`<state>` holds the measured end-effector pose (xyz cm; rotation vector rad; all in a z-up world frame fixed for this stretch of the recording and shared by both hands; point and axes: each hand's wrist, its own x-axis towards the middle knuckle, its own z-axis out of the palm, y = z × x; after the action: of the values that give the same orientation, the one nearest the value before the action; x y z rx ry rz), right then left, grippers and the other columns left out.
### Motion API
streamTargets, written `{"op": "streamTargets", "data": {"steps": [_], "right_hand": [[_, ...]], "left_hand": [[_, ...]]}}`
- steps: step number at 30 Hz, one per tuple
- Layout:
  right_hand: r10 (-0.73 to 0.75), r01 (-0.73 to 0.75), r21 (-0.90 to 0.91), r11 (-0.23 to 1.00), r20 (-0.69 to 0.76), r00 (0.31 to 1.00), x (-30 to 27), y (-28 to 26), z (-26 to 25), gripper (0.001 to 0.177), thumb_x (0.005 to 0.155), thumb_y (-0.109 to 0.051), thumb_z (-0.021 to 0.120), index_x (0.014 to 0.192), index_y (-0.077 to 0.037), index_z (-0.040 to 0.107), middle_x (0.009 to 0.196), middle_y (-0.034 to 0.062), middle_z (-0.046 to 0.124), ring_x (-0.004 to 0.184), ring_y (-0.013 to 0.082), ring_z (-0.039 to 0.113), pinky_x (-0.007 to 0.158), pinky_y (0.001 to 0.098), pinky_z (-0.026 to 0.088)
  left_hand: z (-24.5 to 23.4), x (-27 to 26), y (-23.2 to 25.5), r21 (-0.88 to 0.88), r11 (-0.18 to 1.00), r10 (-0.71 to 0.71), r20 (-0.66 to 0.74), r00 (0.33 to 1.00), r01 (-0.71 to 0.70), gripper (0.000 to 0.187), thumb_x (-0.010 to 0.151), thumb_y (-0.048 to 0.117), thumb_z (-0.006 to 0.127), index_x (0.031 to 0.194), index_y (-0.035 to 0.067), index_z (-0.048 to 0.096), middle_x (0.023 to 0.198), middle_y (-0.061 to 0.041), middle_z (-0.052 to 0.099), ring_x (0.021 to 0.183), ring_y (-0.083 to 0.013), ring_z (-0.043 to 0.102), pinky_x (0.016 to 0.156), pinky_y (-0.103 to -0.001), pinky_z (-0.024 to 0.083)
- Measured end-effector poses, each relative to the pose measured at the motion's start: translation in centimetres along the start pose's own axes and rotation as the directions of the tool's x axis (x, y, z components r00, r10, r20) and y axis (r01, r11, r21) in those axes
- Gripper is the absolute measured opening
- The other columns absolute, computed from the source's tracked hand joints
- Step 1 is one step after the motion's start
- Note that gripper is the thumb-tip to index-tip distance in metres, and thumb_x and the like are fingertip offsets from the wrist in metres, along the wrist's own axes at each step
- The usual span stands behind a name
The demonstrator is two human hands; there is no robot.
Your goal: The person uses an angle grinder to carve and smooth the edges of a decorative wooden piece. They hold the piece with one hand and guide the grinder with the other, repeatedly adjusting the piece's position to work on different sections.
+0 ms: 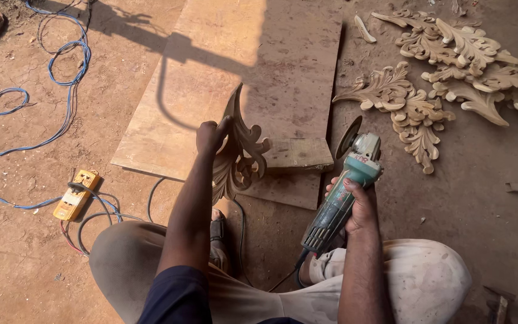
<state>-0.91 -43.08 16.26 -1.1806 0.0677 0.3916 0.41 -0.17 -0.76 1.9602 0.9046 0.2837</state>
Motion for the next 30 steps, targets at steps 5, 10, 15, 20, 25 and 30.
{"op": "streamTargets", "data": {"steps": [5, 10, 15, 20, 25, 30], "right_hand": [[0.046, -0.051, -0.044, 0.998, -0.108, 0.993, 0.5, 0.8, -1.9, 0.049, 0.081, -0.019, 0.076, 0.123, -0.003, 0.057, 0.099, 0.0145, 0.071, 0.085, 0.0285, 0.073, 0.074, 0.0477, 0.064], [0.047, -0.060, -0.072, 0.996, -0.166, 0.985, 1.4, 1.4, -2.6, 0.046, 0.081, -0.019, 0.074, 0.121, -0.006, 0.057, 0.098, 0.0138, 0.072, 0.084, 0.0286, 0.073, 0.072, 0.0475, 0.063], [0.046, -0.051, -0.027, 0.998, -0.148, 0.988, 2.5, 1.8, -2.4, 0.038, 0.084, -0.017, 0.075, 0.115, -0.001, 0.062, 0.099, 0.0149, 0.072, 0.086, 0.0294, 0.074, 0.074, 0.0466, 0.064], [0.053, -0.049, 0.030, 0.998, -0.152, 0.987, 2.6, 2.1, -0.4, 0.041, 0.082, -0.016, 0.075, 0.117, -0.002, 0.060, 0.097, 0.0143, 0.072, 0.085, 0.0297, 0.074, 0.073, 0.0465, 0.063], [-0.038, 0.033, -0.033, 0.999, -0.165, 0.986, 1.1, 1.2, 0.9, 0.055, 0.078, -0.012, 0.075, 0.128, -0.009, 0.055, 0.093, 0.0122, 0.070, 0.078, 0.0275, 0.072, 0.070, 0.0440, 0.062], [-0.169, 0.138, -0.183, 0.973, -0.164, 0.972, 1.2, 0.4, 1.8, 0.060, 0.076, -0.006, 0.078, 0.131, -0.008, 0.052, 0.103, 0.0095, 0.065, 0.086, 0.0231, 0.069, 0.074, 0.0422, 0.062]], "left_hand": [[4.5, 1.6, -2.5, 0.114, 0.992, -0.062, 0.048, 0.997, 0.056, 0.070, 0.090, 0.070, 0.067, 0.076, 0.002, 0.072, 0.081, -0.021, 0.073, 0.081, -0.0396, 0.070, 0.074, -0.051, 0.053], [7.6, -0.3, -3.5, 0.346, 0.930, 0.179, -0.129, 0.975, -0.125, 0.050, 0.086, 0.044, 0.073, 0.125, 0.014, 0.067, 0.132, -0.018, 0.059, 0.121, -0.0383, 0.054, 0.097, -0.051, 0.045], [8.1, -8.8, -4.4, 0.472, 0.660, 0.542, 0.241, 0.805, -0.585, 0.079, 0.083, 0.063, 0.067, 0.140, 0.010, 0.050, 0.143, -0.023, 0.043, 0.133, -0.0398, 0.038, 0.105, -0.056, 0.032], [10.6, -14.8, -6.2, 0.712, 0.406, 0.626, 0.240, 0.742, -0.573, 0.057, 0.099, 0.041, 0.059, 0.148, 0.014, 0.054, 0.147, -0.012, 0.049, 0.137, -0.0310, 0.045, 0.105, -0.057, 0.041], [8.8, -10.2, -4.9, 0.598, 0.498, 0.624, 0.255, 0.738, -0.628, 0.037, 0.096, 0.029, 0.057, 0.130, 0.016, 0.062, 0.135, -0.010, 0.061, 0.122, -0.0298, 0.058, 0.093, -0.051, 0.050], [-3.5, -3.9, 1.4, 0.571, 0.537, 0.406, 0.470, 0.784, -0.621, 0.023, 0.103, 0.016, 0.050, 0.112, 0.018, 0.071, 0.096, -0.012, 0.074, 0.091, -0.0336, 0.072, 0.075, -0.048, 0.057]]}}
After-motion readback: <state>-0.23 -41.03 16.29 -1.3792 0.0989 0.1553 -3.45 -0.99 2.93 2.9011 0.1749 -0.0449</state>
